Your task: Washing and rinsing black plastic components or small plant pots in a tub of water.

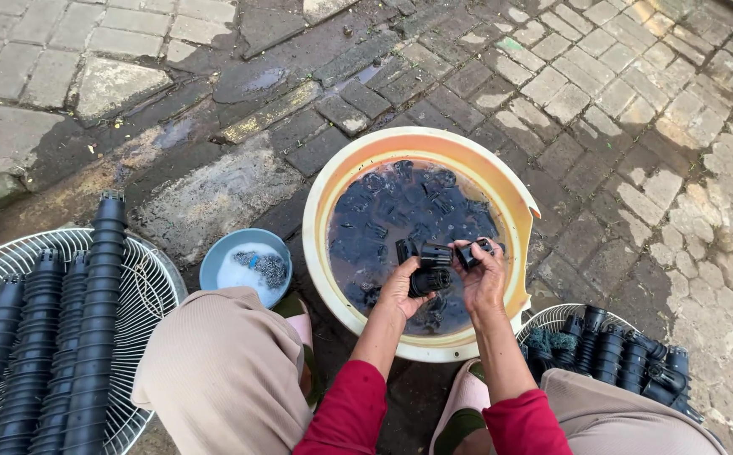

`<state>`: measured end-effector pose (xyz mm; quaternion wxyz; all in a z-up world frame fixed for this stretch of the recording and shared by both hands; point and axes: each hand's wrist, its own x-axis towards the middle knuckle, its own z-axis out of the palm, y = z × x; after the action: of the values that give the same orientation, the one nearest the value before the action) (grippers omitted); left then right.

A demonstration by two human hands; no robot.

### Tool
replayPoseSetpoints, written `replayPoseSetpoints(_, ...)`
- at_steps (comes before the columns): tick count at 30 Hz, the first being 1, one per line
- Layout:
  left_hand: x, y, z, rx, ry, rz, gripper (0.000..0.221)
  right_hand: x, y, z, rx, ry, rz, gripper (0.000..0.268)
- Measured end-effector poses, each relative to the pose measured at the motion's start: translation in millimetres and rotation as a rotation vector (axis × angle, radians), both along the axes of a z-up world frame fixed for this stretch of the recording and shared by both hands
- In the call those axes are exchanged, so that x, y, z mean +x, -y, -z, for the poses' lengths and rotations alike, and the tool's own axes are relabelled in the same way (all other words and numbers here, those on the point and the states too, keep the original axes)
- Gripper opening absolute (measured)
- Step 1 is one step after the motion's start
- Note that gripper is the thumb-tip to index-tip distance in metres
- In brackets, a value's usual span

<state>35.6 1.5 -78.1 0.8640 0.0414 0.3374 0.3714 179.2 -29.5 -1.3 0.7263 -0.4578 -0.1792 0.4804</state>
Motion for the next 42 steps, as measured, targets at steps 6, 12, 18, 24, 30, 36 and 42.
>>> replayPoseSetpoints(6,11,11,-47,0.133,-0.276,-0.087,0.034,-24,7,-19,0.03,0.121,0.026,0.03)
replayPoseSetpoints(12,25,8,-41,0.541,-0.735,-0.189,0.042,-20,11,-36,-0.047,0.375,-0.051,0.039)
replayPoseSetpoints(18,-1,10,-77,0.562,-0.696,-0.133,0.047,-7,7,-18,-0.095,0.208,-0.068,0.043)
replayPoseSetpoints(24,-1,-9,-67,0.281,-0.432,-0.18,0.042,-14,16,-33,-0.055,0.239,0.034,0.043)
replayPoseSetpoints(30,9,-6,-24,0.384,-0.613,-0.334,0.052,-39,25,10,0.039,0.612,-0.034,0.044)
replayPoseSetpoints(36,-8,2,-92,0.228,-0.584,-0.14,0.056,-38,22,-23,-0.121,0.297,-0.115,0.038)
replayPoseSetpoints(42,-20,1,-78,0.466,-0.627,-0.126,0.065,13,3,-3,-0.363,0.762,-0.476,0.041)
